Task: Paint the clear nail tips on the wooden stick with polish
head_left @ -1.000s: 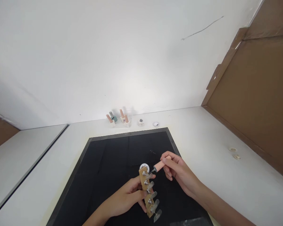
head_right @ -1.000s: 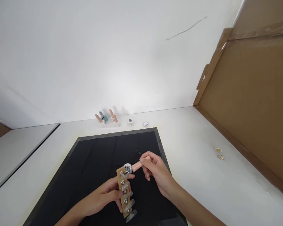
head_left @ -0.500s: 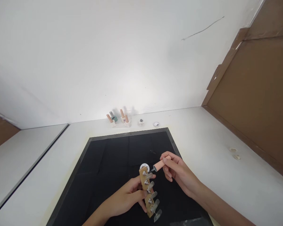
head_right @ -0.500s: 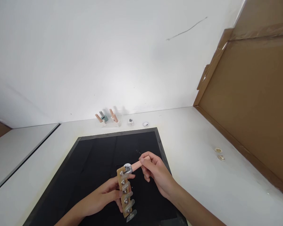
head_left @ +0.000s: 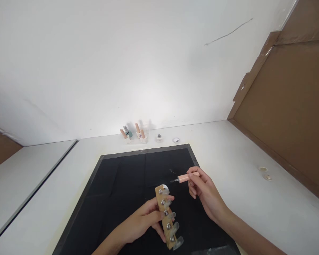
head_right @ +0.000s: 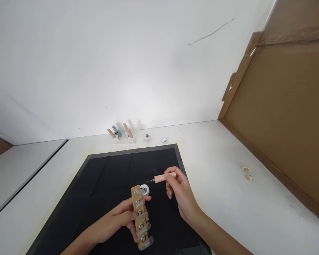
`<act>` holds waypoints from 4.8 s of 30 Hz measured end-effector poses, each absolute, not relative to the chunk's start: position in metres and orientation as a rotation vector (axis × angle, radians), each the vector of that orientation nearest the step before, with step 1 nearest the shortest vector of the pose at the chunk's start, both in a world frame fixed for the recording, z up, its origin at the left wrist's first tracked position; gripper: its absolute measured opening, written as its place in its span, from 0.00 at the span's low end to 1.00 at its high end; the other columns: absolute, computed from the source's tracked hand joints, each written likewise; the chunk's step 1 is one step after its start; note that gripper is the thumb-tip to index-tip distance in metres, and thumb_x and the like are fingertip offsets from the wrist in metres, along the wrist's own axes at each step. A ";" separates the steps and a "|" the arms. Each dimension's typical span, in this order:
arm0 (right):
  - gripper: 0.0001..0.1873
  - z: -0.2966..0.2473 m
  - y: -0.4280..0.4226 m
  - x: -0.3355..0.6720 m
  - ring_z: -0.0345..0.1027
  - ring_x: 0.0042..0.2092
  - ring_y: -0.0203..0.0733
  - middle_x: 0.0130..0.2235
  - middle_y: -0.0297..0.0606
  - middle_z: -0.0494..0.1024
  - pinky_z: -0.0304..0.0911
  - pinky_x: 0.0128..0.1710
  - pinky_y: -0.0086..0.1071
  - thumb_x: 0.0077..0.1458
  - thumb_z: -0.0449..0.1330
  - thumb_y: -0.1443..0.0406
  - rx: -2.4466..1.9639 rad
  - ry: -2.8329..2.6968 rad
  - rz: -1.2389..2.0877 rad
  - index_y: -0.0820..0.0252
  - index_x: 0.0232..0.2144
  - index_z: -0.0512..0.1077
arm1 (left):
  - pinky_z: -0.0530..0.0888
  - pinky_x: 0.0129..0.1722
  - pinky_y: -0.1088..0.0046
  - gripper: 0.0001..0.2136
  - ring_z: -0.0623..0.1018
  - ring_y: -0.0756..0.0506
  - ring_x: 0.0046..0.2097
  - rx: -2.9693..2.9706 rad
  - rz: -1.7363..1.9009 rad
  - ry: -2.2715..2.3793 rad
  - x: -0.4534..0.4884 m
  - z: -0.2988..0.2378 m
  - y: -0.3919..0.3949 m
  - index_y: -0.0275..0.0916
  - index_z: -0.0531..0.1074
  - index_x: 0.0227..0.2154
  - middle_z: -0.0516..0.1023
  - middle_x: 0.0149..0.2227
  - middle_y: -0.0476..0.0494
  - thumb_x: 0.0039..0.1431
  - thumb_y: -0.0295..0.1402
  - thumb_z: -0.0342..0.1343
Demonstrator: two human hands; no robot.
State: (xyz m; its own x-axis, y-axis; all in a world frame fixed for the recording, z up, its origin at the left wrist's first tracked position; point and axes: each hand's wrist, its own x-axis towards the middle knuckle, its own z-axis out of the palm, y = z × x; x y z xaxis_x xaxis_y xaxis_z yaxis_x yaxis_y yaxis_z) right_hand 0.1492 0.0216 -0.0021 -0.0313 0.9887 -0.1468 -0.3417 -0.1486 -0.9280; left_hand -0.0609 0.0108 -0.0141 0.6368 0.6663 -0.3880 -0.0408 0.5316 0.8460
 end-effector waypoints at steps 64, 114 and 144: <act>0.04 -0.003 0.004 0.150 0.61 0.27 0.37 0.29 0.33 0.70 0.57 0.26 0.30 0.59 0.54 0.66 -0.945 -1.644 0.917 0.53 0.36 0.68 | 0.76 0.26 0.67 0.19 0.78 0.43 0.34 0.839 0.422 0.736 -0.062 -0.009 0.013 0.37 0.69 0.46 0.75 0.31 0.43 0.49 0.27 0.55; 0.17 -0.003 0.014 0.146 0.51 0.19 0.27 0.19 0.25 0.59 0.47 0.19 0.24 0.54 0.58 0.52 -0.920 -1.232 1.503 0.60 0.31 0.67 | 0.70 0.27 0.73 0.20 0.75 0.46 0.33 0.727 0.594 0.613 -0.067 -0.010 0.016 0.34 0.67 0.50 0.76 0.34 0.40 0.52 0.30 0.53; 0.16 -0.003 0.013 0.147 0.50 0.20 0.28 0.21 0.26 0.61 0.48 0.20 0.25 0.54 0.58 0.52 -0.989 -1.230 1.493 0.60 0.31 0.67 | 0.72 0.26 0.71 0.19 0.75 0.46 0.32 0.725 0.587 0.594 -0.065 -0.009 0.016 0.35 0.68 0.48 0.76 0.34 0.39 0.51 0.28 0.53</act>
